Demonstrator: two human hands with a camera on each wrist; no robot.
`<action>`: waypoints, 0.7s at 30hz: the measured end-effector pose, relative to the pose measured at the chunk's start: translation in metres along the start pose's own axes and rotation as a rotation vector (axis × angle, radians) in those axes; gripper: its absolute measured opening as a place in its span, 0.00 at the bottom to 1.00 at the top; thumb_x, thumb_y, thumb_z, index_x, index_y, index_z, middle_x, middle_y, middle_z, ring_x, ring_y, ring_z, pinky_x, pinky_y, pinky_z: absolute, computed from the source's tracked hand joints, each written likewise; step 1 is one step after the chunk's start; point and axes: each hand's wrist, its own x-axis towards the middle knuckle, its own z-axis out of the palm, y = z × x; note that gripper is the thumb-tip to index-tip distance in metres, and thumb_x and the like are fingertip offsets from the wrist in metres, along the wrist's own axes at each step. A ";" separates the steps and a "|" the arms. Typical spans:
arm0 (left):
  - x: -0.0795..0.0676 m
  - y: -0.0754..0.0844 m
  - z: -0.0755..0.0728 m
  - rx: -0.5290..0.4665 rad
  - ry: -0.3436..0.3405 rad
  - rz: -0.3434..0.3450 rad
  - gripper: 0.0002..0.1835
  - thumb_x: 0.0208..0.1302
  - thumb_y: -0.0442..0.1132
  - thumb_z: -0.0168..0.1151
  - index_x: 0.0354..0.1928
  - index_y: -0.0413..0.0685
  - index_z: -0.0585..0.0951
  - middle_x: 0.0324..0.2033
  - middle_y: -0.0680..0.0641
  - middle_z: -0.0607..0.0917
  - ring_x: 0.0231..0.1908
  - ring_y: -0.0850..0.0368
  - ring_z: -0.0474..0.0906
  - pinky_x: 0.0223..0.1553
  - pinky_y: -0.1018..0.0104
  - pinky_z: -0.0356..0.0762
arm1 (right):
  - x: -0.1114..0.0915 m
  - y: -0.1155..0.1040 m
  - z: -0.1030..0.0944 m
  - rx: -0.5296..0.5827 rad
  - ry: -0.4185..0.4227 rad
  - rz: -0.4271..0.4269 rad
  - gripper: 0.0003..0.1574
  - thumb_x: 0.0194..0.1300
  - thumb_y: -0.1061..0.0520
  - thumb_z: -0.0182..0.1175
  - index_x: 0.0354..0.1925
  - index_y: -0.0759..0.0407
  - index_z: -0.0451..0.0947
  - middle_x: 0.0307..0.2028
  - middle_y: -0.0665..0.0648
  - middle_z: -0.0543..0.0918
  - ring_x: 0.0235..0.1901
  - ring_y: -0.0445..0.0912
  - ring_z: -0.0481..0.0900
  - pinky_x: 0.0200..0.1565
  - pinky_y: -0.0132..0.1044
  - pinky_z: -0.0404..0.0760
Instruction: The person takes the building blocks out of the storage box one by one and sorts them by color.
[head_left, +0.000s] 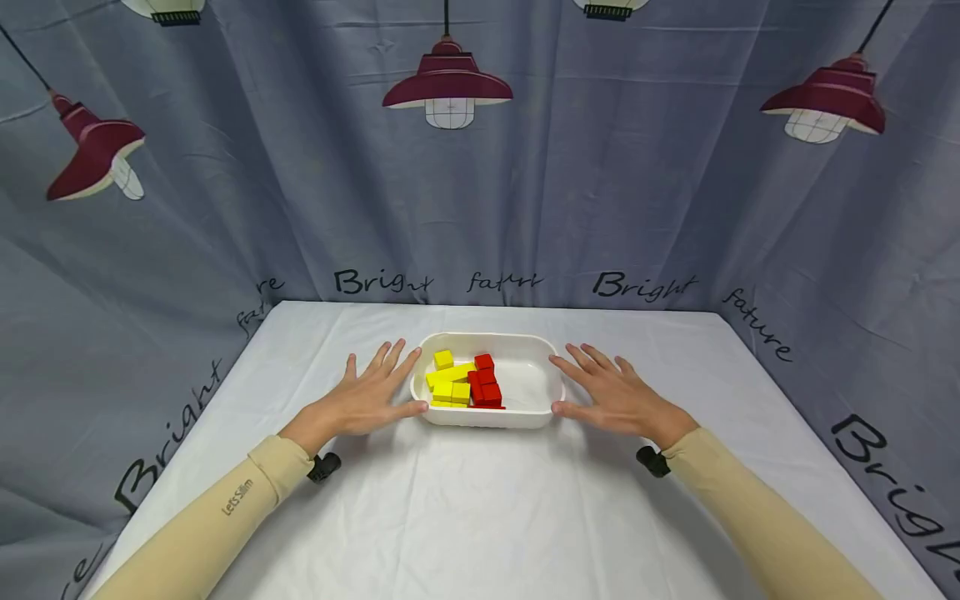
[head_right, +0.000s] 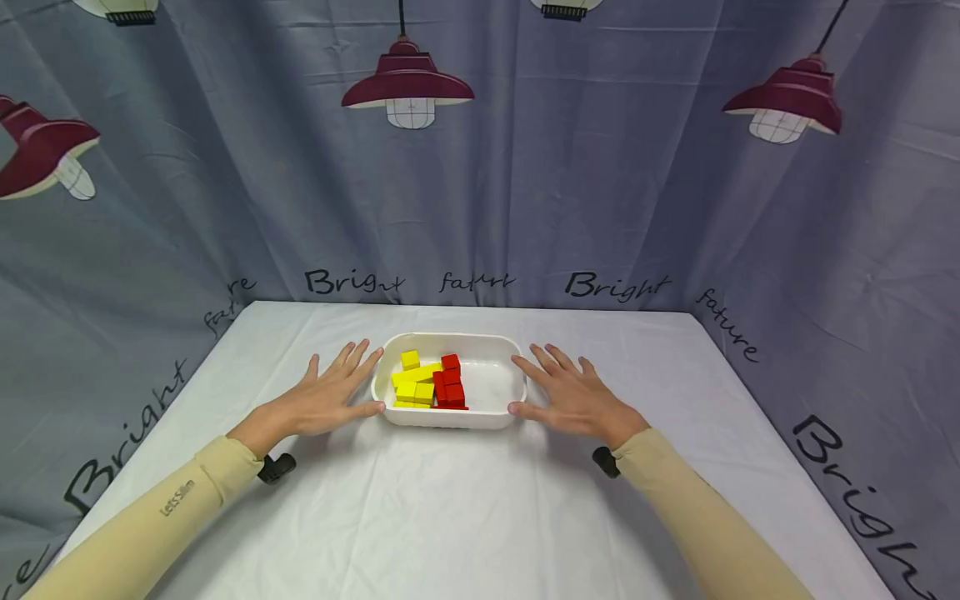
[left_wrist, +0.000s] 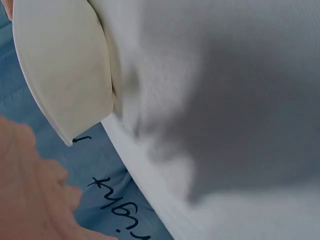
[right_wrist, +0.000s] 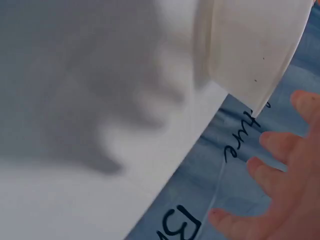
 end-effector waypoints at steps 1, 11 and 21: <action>0.001 0.000 0.001 -0.019 0.016 0.000 0.50 0.65 0.79 0.38 0.81 0.63 0.40 0.81 0.46 0.38 0.80 0.42 0.36 0.67 0.23 0.35 | 0.001 0.000 0.000 0.012 0.024 -0.008 0.53 0.64 0.18 0.47 0.79 0.37 0.53 0.78 0.58 0.56 0.77 0.60 0.53 0.67 0.73 0.53; 0.019 0.006 -0.004 -0.246 0.244 -0.073 0.39 0.71 0.63 0.52 0.76 0.50 0.64 0.70 0.44 0.73 0.68 0.44 0.71 0.66 0.44 0.68 | 0.015 0.003 -0.002 0.377 0.126 0.013 0.35 0.69 0.47 0.64 0.70 0.55 0.71 0.65 0.60 0.77 0.64 0.59 0.75 0.60 0.58 0.74; 0.043 0.016 0.002 -0.315 0.254 -0.178 0.38 0.69 0.55 0.57 0.76 0.46 0.62 0.62 0.40 0.79 0.59 0.44 0.78 0.59 0.46 0.75 | 0.023 -0.002 -0.001 0.533 0.148 0.028 0.30 0.70 0.49 0.63 0.67 0.56 0.74 0.63 0.61 0.79 0.57 0.54 0.79 0.53 0.50 0.78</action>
